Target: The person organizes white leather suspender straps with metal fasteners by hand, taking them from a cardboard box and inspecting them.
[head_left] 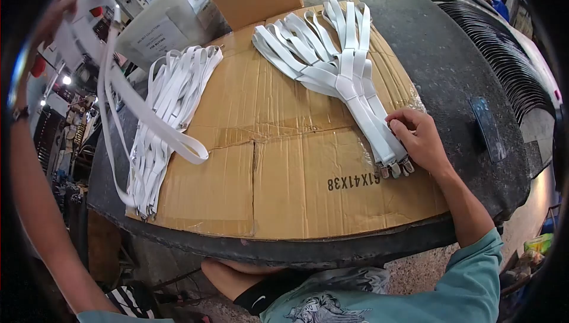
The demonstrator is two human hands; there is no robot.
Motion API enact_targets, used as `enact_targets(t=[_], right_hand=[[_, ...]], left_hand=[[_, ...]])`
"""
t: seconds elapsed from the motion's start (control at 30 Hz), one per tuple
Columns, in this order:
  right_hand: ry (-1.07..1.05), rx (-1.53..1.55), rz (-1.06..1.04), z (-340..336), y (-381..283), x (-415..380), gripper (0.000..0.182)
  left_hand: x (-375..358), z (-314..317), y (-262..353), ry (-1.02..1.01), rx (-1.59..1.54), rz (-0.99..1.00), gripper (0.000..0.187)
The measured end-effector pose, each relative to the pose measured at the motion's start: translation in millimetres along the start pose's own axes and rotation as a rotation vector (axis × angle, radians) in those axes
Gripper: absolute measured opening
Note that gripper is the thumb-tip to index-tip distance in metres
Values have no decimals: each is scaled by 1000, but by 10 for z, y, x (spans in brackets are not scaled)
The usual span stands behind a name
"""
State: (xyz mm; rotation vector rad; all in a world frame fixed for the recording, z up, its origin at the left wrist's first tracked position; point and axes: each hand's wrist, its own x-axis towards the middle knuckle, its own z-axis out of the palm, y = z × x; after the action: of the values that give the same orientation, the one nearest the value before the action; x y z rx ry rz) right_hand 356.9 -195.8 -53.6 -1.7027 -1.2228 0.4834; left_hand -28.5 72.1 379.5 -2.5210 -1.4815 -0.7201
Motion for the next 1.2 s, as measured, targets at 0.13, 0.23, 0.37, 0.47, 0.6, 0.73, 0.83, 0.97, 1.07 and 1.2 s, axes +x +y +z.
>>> enact_targets(t=[0.13, 0.23, 0.37, 0.47, 0.6, 0.73, 0.83, 0.97, 1.07, 1.2], right_hand=[[-10, 9, 0, -27, -2, 2, 23], [-25, 18, 16, -44, 3, 3, 24], [-20, 31, 13, -52, -16, 18, 25], [-10, 39, 5, -37, 10, -8, 24], [13, 5, -34, -33, -15, -9, 24], [14, 12, -33, -20, -7, -8, 23], [19, 20, -23, 2, -18, -11, 22], [17, 38, 4, 13, -15, 15, 19], [16, 57, 34, 25, -39, 11, 20], [-17, 55, 52, 10, -85, 11, 21]], left_hand=[[-23, 218, 372, -7, -233, 70, 21], [201, 385, 316, -55, -484, 260, 27], [414, 731, -203, -200, -459, 440, 36], [-104, 1641, -28, -285, -805, 315, 40], [-1188, 2848, 89, -293, -1034, -9, 20], [-2116, 3429, 285, -329, -838, 47, 15], [-2512, 3269, 506, -300, -587, 252, 19], [-2693, 3004, 657, -250, -343, 571, 13], [-2749, 2880, 751, -335, -437, 698, 10], [-2704, 2924, 855, -479, -663, 731, 8]])
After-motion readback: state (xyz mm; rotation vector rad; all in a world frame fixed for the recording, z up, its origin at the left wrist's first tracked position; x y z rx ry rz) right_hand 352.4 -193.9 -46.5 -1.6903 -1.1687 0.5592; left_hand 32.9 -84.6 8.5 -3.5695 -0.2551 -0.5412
